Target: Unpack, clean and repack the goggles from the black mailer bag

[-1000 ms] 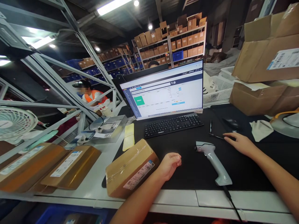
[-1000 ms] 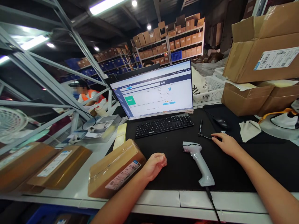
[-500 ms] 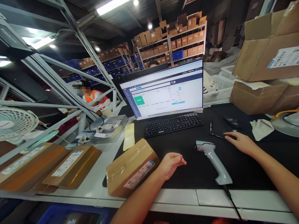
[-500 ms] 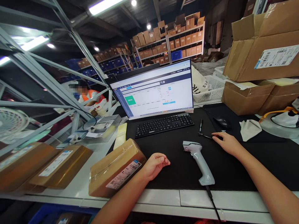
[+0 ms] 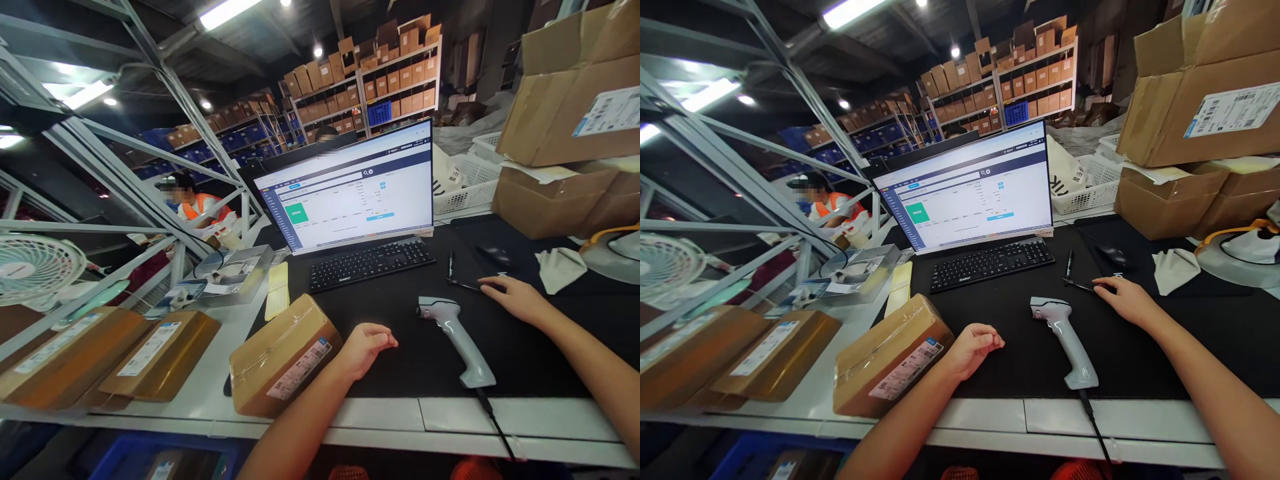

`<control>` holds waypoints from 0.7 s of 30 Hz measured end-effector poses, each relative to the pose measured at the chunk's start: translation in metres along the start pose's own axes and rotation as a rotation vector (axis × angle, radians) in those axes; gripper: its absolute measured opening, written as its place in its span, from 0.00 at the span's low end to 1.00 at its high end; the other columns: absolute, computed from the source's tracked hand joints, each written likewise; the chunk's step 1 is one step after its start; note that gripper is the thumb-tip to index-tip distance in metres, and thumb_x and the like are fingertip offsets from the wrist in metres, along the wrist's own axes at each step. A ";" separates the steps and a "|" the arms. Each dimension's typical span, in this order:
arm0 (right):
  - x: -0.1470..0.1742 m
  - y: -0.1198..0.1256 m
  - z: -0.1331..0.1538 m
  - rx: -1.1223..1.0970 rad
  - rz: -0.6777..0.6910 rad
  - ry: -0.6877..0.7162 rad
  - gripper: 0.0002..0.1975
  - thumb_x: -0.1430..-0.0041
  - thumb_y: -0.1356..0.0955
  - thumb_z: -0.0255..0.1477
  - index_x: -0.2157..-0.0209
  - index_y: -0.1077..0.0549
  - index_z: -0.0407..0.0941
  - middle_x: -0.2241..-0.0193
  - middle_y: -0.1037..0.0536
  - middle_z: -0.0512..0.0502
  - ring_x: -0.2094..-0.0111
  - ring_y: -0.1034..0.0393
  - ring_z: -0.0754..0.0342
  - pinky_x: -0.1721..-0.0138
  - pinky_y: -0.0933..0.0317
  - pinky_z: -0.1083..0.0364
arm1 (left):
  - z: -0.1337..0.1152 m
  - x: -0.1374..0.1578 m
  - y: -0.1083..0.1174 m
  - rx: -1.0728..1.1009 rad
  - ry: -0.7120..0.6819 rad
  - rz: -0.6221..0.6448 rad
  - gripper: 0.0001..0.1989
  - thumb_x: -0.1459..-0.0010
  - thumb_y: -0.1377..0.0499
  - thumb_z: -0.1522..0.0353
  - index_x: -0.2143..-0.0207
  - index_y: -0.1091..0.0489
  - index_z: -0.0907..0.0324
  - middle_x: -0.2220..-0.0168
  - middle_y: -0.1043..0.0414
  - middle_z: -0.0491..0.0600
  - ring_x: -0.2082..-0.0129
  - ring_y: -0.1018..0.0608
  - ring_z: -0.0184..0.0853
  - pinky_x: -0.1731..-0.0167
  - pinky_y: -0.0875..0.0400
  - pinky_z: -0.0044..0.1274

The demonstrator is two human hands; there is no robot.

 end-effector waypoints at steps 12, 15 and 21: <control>0.003 0.003 0.009 0.005 0.013 -0.017 0.32 0.49 0.37 0.54 0.55 0.17 0.47 0.55 0.18 0.41 0.69 0.29 0.47 0.57 0.32 0.44 | 0.000 0.000 0.000 0.012 0.003 -0.007 0.23 0.69 0.17 0.63 0.71 0.19 0.64 0.75 0.20 0.50 0.72 0.20 0.33 0.61 0.27 0.28; 0.003 0.003 0.007 -0.014 0.011 -0.027 0.33 0.50 0.36 0.54 0.55 0.17 0.47 0.56 0.18 0.41 0.71 0.31 0.48 0.58 0.31 0.44 | -0.001 -0.001 -0.001 0.016 0.003 -0.018 0.23 0.69 0.17 0.63 0.71 0.18 0.63 0.75 0.20 0.49 0.73 0.19 0.33 0.62 0.27 0.27; 0.001 0.003 0.005 -0.014 -0.005 0.009 0.32 0.49 0.36 0.55 0.56 0.17 0.47 0.56 0.17 0.42 0.73 0.31 0.49 0.59 0.31 0.44 | -0.002 0.000 -0.002 0.022 0.009 -0.030 0.23 0.69 0.18 0.63 0.70 0.18 0.63 0.74 0.19 0.50 0.72 0.19 0.34 0.62 0.26 0.27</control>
Point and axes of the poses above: each hand's wrist, its own x-axis away from the middle knuckle, its own y-axis out of the back of the hand, z = x × y, the point moved 7 cm from there along -x, towards the middle knuckle
